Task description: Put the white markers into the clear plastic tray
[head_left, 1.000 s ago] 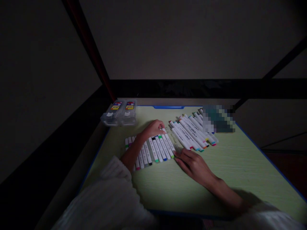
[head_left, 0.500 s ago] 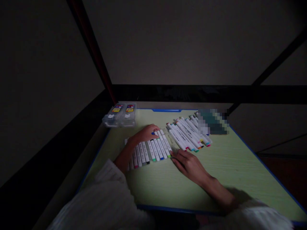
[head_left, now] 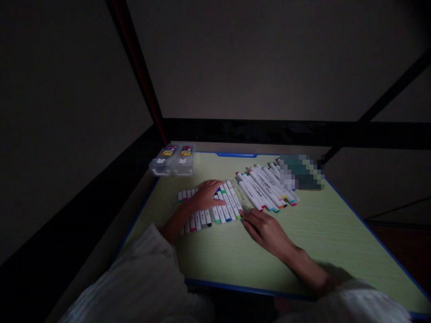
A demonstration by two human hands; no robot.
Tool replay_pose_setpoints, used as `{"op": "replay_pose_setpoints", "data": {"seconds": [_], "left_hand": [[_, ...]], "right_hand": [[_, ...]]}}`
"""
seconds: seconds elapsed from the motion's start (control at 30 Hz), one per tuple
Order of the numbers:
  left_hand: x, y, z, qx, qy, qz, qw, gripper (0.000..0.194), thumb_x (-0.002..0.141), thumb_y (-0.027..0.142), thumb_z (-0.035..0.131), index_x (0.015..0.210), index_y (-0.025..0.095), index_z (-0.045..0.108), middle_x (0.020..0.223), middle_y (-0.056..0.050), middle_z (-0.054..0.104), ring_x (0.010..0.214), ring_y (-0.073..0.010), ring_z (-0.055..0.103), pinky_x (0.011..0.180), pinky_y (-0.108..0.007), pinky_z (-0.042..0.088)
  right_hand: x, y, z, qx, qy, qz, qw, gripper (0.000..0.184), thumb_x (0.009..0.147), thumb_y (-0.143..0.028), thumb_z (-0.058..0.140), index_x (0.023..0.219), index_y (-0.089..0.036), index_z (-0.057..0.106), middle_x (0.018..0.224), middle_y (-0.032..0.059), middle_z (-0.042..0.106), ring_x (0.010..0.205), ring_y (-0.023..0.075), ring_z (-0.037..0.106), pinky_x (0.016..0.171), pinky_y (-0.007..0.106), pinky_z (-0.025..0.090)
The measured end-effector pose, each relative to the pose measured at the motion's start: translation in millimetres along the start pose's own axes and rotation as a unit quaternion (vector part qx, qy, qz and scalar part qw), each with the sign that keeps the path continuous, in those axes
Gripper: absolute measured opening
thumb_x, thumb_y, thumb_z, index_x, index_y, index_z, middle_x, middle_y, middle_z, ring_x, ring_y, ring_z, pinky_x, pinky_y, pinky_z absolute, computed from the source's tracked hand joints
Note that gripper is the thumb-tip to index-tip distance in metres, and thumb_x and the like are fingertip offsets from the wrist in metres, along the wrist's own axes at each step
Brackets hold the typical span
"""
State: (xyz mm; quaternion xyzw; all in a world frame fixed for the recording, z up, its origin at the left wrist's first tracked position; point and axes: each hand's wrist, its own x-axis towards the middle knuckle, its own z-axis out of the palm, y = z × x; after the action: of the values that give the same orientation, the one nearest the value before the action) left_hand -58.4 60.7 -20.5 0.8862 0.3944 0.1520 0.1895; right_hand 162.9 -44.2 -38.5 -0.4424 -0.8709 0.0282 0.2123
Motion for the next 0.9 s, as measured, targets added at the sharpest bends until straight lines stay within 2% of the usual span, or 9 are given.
{"op": "replay_pose_setpoints", "data": {"seconds": [0.43, 0.67, 0.77, 0.9], "left_hand": [[-3, -2, 3.1, 0.007, 0.001, 0.000, 1.000, 0.061, 0.070, 0.043, 0.062, 0.121, 0.017, 0.042, 0.126, -0.011, 0.045, 0.118, -0.0236, 0.039, 0.100, -0.037, 0.027], [-8, 4, 0.6, 0.004, -0.008, 0.020, 1.000, 0.056, 0.074, 0.040, 0.059, 0.121, 0.015, 0.042, 0.126, -0.012, 0.044, 0.118, -0.0233, 0.038, 0.101, -0.036, 0.027], [-10, 7, 0.3, -0.002, -0.013, 0.017, 1.000, 0.056, 0.073, 0.039, 0.060, 0.121, 0.016, 0.042, 0.127, -0.011, 0.044, 0.118, -0.0235, 0.038, 0.101, -0.037, 0.027], [-11, 9, -0.1, -0.024, -0.015, 0.009, 1.000, 0.057, 0.071, 0.038, 0.062, 0.122, 0.020, 0.042, 0.129, -0.010, 0.043, 0.120, -0.0236, 0.036, 0.102, -0.038, 0.026]], "right_hand": [[0, -1, 0, -0.011, 0.003, -0.004, 1.000, 0.030, 0.089, -0.023, 0.037, 0.109, -0.012, 0.056, 0.084, 0.0078, 0.059, 0.073, 0.0177, 0.057, 0.067, 0.030, 0.048], [1, -3, -3, -0.015, 0.010, -0.009, 1.000, 0.029, 0.090, -0.027, 0.036, 0.101, -0.015, 0.060, 0.076, 0.0056, 0.058, 0.067, 0.0155, 0.056, 0.063, 0.028, 0.046], [0, -3, -2, -0.021, 0.015, 0.003, 1.000, 0.030, 0.090, -0.028, 0.035, 0.101, -0.015, 0.060, 0.077, 0.0059, 0.060, 0.067, 0.0160, 0.057, 0.063, 0.028, 0.046], [0, -2, -2, -0.032, 0.029, 0.040, 0.998, 0.030, 0.090, -0.028, 0.034, 0.105, -0.015, 0.057, 0.087, 0.0077, 0.064, 0.075, 0.0171, 0.060, 0.068, 0.029, 0.046]]}}
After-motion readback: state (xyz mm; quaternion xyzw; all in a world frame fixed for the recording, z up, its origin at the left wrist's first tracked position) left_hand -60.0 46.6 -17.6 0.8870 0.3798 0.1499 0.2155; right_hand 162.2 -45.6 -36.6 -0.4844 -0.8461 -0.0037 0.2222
